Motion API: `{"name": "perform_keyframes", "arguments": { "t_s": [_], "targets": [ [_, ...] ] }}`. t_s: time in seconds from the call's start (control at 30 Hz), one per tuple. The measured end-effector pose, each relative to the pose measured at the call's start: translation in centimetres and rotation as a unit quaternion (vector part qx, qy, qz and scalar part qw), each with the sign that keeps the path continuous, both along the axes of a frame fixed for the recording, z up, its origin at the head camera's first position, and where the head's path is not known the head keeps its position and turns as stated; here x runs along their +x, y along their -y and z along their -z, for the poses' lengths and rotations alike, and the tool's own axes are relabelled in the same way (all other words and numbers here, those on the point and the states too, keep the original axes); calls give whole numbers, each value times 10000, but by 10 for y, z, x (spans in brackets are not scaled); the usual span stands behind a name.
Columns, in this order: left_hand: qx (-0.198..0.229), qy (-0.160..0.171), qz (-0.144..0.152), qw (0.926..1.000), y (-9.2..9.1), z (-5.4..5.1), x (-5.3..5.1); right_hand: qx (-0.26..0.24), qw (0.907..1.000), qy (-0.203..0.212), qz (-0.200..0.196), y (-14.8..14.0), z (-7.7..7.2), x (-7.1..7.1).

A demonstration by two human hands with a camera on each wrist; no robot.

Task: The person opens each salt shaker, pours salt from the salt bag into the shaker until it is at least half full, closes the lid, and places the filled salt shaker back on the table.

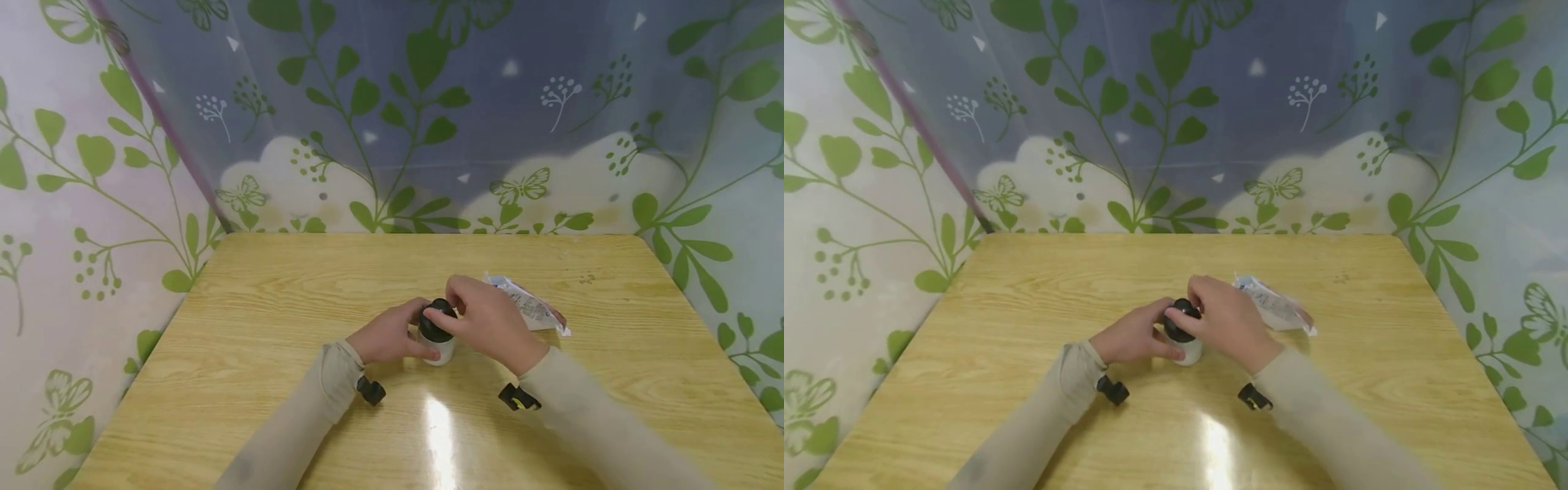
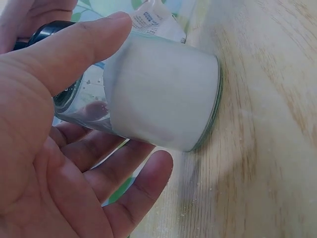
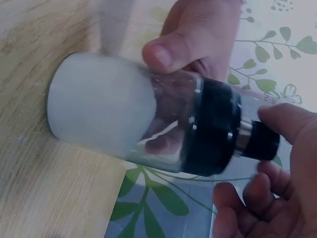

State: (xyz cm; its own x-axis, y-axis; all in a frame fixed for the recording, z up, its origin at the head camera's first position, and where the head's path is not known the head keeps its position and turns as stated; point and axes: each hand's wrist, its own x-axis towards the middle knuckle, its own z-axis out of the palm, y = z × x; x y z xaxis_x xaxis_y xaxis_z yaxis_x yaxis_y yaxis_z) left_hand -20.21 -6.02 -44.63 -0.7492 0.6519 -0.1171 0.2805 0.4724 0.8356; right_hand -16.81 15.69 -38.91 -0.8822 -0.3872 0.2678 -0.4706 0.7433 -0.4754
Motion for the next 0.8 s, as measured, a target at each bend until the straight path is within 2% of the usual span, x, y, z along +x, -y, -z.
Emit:
{"name": "perform_keyframes", "arguments": {
  "t_s": [0.1, 0.27, 0.37, 0.57, 0.8],
  "targets": [
    [37, -34, 14, 10000, 0, 1, 0, -183, 9997, 111, -145, -1, 1, 0],
    [7, -140, -19, 9999, -1, 1, 0, -416, 9929, 501, -1000, -11, 0, 0],
    [-63, -133, -41, 9999, -1, 1, 0, -359, 9906, 345, -1278, -14, 1, -1],
    [-138, -246, -1, 9996, -2, 2, 0, -405, 9915, 47, -1238, -15, 3, 1],
    [-145, -334, -94, 9993, -1, 2, 2, -158, 9971, -354, -659, -6, 7, 3]
  ]
}}
